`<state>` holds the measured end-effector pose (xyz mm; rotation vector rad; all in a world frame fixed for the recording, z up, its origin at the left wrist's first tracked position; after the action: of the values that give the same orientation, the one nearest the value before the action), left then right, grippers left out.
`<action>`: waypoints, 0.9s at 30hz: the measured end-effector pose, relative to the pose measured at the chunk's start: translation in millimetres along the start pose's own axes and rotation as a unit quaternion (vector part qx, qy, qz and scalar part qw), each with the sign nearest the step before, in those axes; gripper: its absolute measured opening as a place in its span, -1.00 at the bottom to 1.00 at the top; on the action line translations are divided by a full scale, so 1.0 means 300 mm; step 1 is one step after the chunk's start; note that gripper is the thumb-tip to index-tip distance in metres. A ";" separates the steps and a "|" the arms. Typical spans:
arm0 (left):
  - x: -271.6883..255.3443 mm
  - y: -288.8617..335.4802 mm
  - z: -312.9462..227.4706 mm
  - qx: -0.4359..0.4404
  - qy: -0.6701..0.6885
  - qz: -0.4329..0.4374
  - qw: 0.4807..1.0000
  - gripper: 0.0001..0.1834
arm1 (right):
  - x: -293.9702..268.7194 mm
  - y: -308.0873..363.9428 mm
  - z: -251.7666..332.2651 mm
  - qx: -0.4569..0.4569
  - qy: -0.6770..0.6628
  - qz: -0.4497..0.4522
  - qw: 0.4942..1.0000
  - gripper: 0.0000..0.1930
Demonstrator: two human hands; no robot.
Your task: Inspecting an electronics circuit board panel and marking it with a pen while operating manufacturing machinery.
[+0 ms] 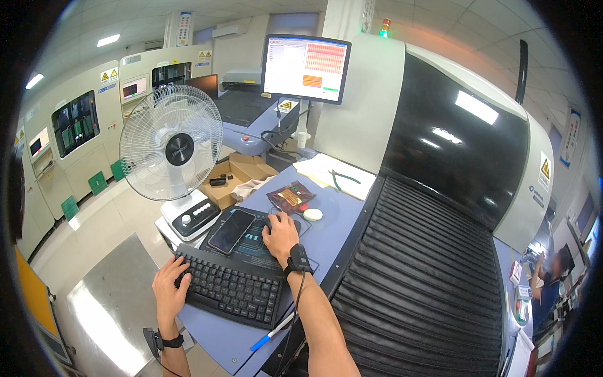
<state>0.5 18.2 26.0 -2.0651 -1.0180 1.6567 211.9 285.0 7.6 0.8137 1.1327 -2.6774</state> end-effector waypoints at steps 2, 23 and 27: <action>0.003 -0.002 -0.001 0.000 0.001 -0.001 1.000 -0.70 | -0.001 -0.004 -0.002 0.000 0.002 0.000 1.000 -0.64; -0.002 -0.001 0.001 -0.003 -0.003 0.003 1.000 -0.71 | -0.007 -0.005 0.011 0.008 -0.008 0.003 1.000 -0.64; -0.001 0.000 0.000 -0.004 0.003 0.003 1.000 -0.71 | -0.012 -0.004 0.015 0.011 -0.003 0.006 1.000 -0.65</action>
<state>0.3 18.1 26.1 -2.0789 -1.0191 1.6505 212.6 282.4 12.8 0.8125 1.0951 -2.6861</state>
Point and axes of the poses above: each hand's wrist, its own y-axis away from the middle knuckle, its own x-axis out of the palm, z = x × y, the point moved 3 cm from there along -y, towards the middle knuckle, and after that the axes turned 15 degrees about -y, right-handed, at the moved point
